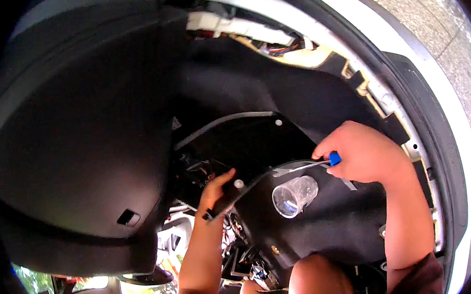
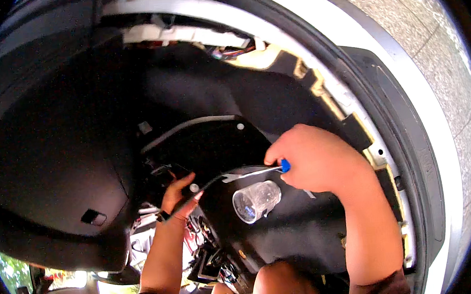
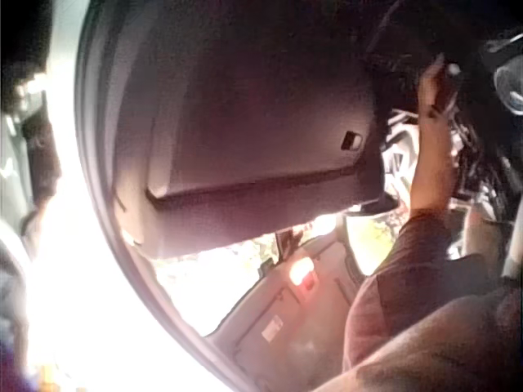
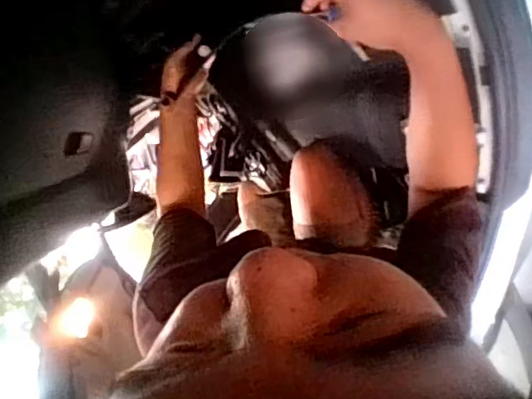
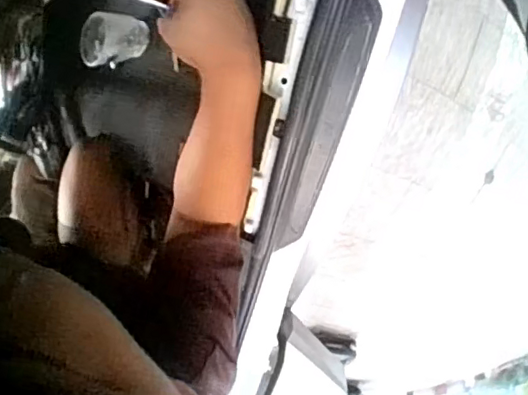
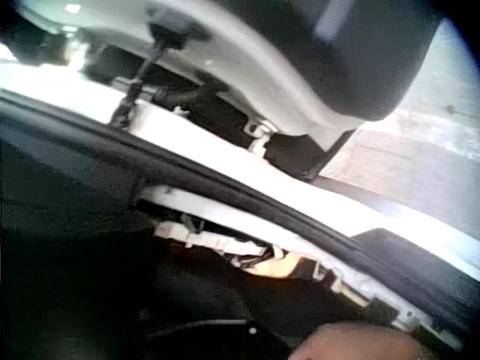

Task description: The person dismantles car interior components using a prying tool and a screwdriver to remove trim pieces, foam insulation, and electrical connectors.

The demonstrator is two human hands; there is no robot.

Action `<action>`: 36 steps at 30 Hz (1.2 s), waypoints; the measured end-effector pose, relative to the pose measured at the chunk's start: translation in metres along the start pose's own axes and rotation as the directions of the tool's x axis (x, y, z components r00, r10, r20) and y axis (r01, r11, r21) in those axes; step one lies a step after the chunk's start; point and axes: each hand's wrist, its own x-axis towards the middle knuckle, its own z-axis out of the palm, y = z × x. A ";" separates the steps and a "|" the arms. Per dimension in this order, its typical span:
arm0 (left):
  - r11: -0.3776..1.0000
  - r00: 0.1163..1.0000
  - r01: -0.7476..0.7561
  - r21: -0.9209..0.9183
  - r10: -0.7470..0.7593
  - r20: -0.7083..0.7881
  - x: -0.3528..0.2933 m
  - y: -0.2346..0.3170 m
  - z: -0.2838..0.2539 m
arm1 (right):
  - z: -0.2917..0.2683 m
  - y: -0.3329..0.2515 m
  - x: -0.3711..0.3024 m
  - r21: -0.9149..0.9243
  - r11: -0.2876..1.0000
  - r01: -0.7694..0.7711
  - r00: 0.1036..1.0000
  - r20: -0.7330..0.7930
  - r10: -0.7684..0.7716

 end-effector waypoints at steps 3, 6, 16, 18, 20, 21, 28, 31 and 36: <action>0.988 0.987 0.148 0.052 -0.145 -0.067 -0.033 -0.020 -0.016 | -0.004 -0.003 0.003 0.062 0.998 0.002 0.981 0.191 -0.013; 0.965 0.971 0.236 -0.116 -0.238 0.004 -0.066 -0.041 -0.026 | -0.008 -0.012 0.004 -0.020 0.999 0.041 0.971 0.237 -0.035; 0.841 0.991 0.067 -0.537 0.007 0.135 -0.189 -0.081 -0.029 | 0.026 -0.041 0.017 -0.140 0.969 0.202 0.979 0.029 -0.200; 0.839 0.992 -0.006 -0.544 0.073 0.101 -0.204 -0.073 -0.014 | 0.025 -0.033 0.018 -0.178 0.948 0.263 0.963 -0.015 -0.270; 0.838 0.991 -0.020 -0.546 0.088 0.098 -0.216 -0.072 -0.018 | 0.030 -0.037 0.019 -0.139 0.945 0.295 0.952 -0.045 -0.303; 0.836 0.991 -0.029 -0.548 0.094 0.091 -0.225 -0.073 -0.022 | 0.035 -0.039 0.020 -0.166 0.940 0.297 0.950 -0.045 -0.308; 0.858 0.986 -0.155 -0.490 0.165 -0.023 -0.285 -0.064 -0.051 | 0.041 -0.066 0.015 0.067 0.962 0.263 0.962 -0.092 -0.256; 0.870 0.967 -0.253 -0.424 0.223 -0.119 -0.311 -0.039 -0.067 | 0.026 -0.047 0.012 0.071 0.967 0.246 0.969 0.013 -0.247; 0.943 0.911 -0.240 -0.231 0.137 -0.389 -0.371 -0.038 -0.137 | 0.027 -0.037 0.012 0.204 0.957 0.206 0.978 -0.079 -0.193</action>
